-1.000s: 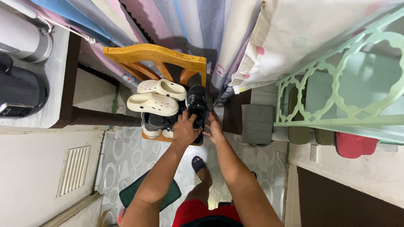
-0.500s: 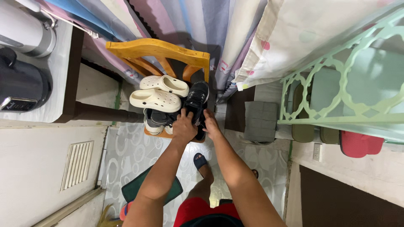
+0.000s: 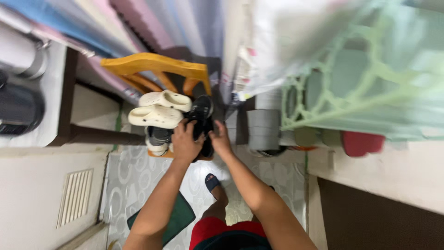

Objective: The person removes multiple pairs of shoes from a mint-green shoe rack and places them on a wooden chair. The person handles sneakers, boots, sandals, and clogs one at a time, stacking them on the chair. The person then wipes the now-empty shoe rack with a cloth.

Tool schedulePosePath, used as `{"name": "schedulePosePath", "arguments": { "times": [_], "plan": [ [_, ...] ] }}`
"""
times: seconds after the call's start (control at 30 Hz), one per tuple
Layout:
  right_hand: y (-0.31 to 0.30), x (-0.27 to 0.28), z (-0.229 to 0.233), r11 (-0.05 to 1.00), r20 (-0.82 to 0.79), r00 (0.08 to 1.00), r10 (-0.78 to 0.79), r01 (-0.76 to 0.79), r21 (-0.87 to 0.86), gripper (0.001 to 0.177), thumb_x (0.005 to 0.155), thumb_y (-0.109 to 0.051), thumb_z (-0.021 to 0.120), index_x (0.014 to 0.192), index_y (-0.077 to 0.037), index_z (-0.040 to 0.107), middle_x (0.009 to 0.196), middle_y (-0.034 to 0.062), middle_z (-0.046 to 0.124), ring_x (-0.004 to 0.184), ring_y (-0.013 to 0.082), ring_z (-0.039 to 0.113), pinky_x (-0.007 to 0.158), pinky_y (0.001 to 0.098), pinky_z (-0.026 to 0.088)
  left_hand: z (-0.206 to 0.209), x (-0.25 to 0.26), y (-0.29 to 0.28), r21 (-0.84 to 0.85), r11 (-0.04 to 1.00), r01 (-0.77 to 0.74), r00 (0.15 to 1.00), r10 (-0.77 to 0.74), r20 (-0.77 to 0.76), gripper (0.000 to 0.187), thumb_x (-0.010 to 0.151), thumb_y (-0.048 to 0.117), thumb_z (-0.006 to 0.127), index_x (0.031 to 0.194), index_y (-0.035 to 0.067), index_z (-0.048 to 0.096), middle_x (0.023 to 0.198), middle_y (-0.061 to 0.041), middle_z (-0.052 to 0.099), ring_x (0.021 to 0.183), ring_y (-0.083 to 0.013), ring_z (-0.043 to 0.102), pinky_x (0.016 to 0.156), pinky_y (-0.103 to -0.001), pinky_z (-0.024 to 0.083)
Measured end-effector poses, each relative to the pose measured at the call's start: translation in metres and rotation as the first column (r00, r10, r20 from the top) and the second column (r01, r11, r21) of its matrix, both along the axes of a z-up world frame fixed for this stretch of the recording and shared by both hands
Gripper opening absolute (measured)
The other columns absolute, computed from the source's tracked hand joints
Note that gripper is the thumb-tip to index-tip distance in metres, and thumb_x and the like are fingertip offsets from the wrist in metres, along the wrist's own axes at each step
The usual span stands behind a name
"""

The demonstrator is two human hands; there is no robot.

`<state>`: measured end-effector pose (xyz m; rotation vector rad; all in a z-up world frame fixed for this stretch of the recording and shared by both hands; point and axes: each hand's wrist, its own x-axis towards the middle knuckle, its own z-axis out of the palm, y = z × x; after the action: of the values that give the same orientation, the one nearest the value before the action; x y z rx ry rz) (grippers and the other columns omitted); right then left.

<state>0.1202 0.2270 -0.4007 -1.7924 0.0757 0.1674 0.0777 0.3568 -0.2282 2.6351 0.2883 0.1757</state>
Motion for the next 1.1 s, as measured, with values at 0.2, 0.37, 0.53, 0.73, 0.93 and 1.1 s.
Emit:
{"name": "schedulePosePath", "arguments": {
  "times": [0.2, 0.37, 0.53, 0.73, 0.93, 1.1],
  "plan": [
    [-0.083, -0.051, 0.127, 0.961, -0.027, 0.961, 0.275, -0.275, 0.006, 0.049, 0.096, -0.014, 0.066, 0.143, -0.013, 0.053, 0.144, 0.0115, 0.053, 0.135, 0.0274, 0.051, 0.108, 0.0412, 0.044, 0.054, -0.019, -0.056, -0.106, 0.99, 0.096, 0.983, -0.077, 0.168, 0.051, 0.079, 0.021, 0.082, 0.126, 0.011, 0.066, 0.134, -0.018, 0.054, 0.12, -0.0404, 0.053, 0.096, -0.05, 0.046],
    [-0.17, -0.07, 0.176, 0.954, 0.056, 0.953, 0.296, -0.298, 0.039, 0.042, 0.097, -0.015, 0.066, 0.138, -0.013, 0.059, 0.135, 0.0081, 0.062, 0.126, 0.0218, 0.06, 0.104, 0.0392, 0.051, 0.069, -0.033, -0.137, -0.217, 0.937, 0.275, 0.94, -0.215, 0.263, 0.032, 0.088, 0.014, 0.075, 0.119, 0.01, 0.068, 0.122, -0.014, 0.063, 0.117, -0.0362, 0.06, 0.098, -0.044, 0.049],
    [-0.263, -0.077, 0.174, 0.976, 0.083, 0.986, 0.147, -0.158, 0.147, 0.03, 0.101, -0.017, 0.061, 0.131, -0.012, 0.065, 0.122, 0.0049, 0.068, 0.109, 0.0165, 0.067, 0.092, 0.0331, 0.056, 0.037, -0.031, -0.219, -0.538, 0.824, 0.178, 0.979, -0.205, 0.01, 0.026, 0.093, 0.019, 0.07, 0.118, 0.011, 0.071, 0.105, -0.008, 0.073, 0.095, -0.0238, 0.071, 0.084, -0.034, 0.055],
    [-0.363, -0.064, 0.153, 0.942, -0.195, 0.951, -0.24, 0.277, 0.189, 0.027, 0.1, -0.025, 0.062, 0.124, -0.014, 0.065, 0.1, 0.0015, 0.069, 0.079, 0.0128, 0.065, 0.065, 0.026, 0.051, -0.026, -0.007, -0.287, -0.76, 0.65, 0.03, 0.958, -0.236, -0.164, 0.037, 0.095, 0.023, 0.07, 0.125, 0.002, 0.062, 0.108, -0.012, 0.076, 0.098, -0.0192, 0.071, 0.086, -0.031, 0.054],
    [-0.415, -0.049, 0.123, 0.897, -0.251, 0.896, -0.365, 0.411, 0.162, 0.035, 0.101, -0.03, 0.061, 0.13, -0.012, 0.057, 0.111, 0.002, 0.063, 0.078, 0.0139, 0.066, 0.059, 0.0291, 0.051, -0.037, 0.01, -0.332, -0.798, 0.559, -0.226, 0.923, -0.138, -0.358, 0.055, 0.095, 0.034, 0.07, 0.135, 0.002, 0.049, 0.107, -0.012, 0.071, 0.093, -0.0237, 0.067, 0.077, -0.036, 0.054],
    [-0.423, -0.034, 0.11, 0.849, -0.52, 0.813, -0.262, 0.45, 0.277, 0.041, 0.1, -0.041, 0.057, 0.132, -0.015, 0.053, 0.112, 0.0042, 0.07, 0.078, 0.0166, 0.07, 0.058, 0.0318, 0.052, -0.045, 0.027, -0.349, -0.86, 0.348, -0.374, 0.913, -0.027, -0.408, 0.055, 0.091, 0.032, 0.07, 0.131, 0.007, 0.042, 0.105, -0.007, 0.066, 0.095, -0.0219, 0.067, 0.076, -0.041, 0.057]
  ]
}}
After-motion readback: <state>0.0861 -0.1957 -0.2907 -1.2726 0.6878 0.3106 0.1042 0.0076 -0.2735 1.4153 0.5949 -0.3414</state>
